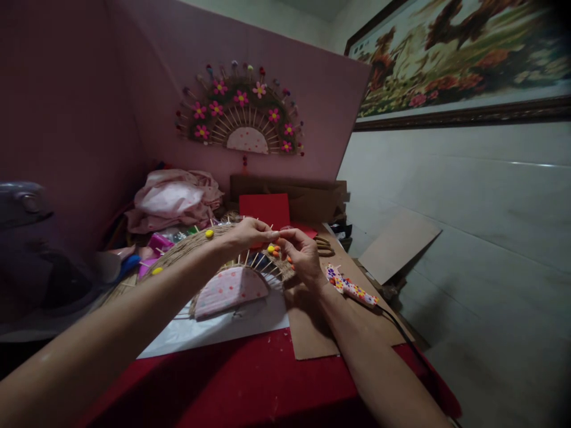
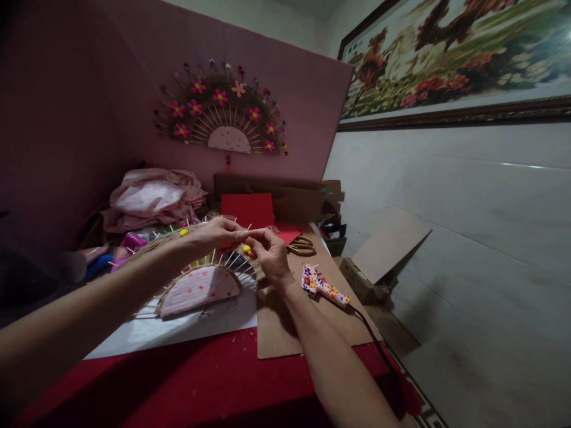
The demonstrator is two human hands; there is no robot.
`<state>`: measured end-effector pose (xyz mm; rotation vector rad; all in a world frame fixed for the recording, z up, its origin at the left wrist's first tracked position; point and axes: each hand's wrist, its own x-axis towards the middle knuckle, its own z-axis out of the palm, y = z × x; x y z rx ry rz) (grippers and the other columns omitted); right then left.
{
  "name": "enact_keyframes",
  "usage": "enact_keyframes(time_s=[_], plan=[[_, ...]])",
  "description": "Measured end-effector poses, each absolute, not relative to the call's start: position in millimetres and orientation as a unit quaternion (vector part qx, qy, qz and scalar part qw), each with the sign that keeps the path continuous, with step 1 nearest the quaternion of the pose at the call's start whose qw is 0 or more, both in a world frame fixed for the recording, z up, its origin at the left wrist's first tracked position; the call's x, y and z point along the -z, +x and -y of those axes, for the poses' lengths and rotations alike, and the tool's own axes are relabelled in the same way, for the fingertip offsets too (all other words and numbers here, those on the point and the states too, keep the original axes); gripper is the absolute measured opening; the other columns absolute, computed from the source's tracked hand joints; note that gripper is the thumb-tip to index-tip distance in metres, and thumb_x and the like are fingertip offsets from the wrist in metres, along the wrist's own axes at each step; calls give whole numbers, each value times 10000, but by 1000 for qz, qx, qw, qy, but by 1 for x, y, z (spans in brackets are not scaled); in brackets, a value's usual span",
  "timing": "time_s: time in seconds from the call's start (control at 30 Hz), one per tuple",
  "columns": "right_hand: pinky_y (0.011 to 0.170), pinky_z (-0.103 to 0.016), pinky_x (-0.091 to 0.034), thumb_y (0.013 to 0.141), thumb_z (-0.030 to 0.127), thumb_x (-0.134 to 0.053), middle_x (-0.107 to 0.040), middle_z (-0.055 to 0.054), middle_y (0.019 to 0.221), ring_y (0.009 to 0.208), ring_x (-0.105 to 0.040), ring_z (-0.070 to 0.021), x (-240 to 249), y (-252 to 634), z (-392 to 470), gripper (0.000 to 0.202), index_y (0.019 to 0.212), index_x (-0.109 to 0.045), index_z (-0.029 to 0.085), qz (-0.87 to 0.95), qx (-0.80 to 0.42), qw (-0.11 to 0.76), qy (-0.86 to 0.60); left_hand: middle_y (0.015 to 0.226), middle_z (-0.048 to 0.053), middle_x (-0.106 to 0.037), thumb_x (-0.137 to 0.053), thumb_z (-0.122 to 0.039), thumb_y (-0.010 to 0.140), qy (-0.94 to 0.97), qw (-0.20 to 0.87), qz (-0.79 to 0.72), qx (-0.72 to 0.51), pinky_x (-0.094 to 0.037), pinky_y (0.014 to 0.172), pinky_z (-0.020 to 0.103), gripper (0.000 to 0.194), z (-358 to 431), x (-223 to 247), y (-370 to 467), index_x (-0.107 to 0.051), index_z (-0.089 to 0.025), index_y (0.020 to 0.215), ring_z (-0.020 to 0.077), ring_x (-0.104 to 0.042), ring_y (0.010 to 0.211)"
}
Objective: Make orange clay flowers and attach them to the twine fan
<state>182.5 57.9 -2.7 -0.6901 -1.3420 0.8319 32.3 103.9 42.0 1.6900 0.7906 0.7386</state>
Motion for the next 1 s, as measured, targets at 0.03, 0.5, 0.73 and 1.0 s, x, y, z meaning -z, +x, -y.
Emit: enact_keyframes(time_s=[0.03,0.5,0.73,1.0], plan=[[462,-214,-406,694,345,-702,-615,21,707,496,-485,-71,2,182,-58,202,804,-630,191,588,-370,653,-302,409,-30,-438,-727,-560,592,696,547,-333,-324,-198,347,199,465,-101,-41,33,-560,-130,532,46,-325,341],[508,-211,-431,724,302,-692,-599,11,746,573,-505,-78,7,177,-55,136,780,-651,185,583,-314,677,-321,509,-3,-520,-745,-349,645,577,651,-284,-403,-239,378,180,278,-76,-21,34,-600,-112,638,63,-428,414],[563,-233,-442,829,282,-580,-601,-22,875,701,-549,-117,14,179,-57,167,950,-681,230,631,-242,656,-335,524,-7,-512,-734,-257,643,512,706,-269,-409,-253,376,169,204,-74,-18,32,-594,-109,654,62,-436,423],[472,-227,-408,808,331,-594,-588,8,701,533,-492,-96,17,172,-57,150,855,-670,211,597,-322,657,-329,508,-11,-518,-780,-248,568,481,689,-310,-445,-283,393,175,245,-72,-16,34,-592,-118,654,64,-436,419]])
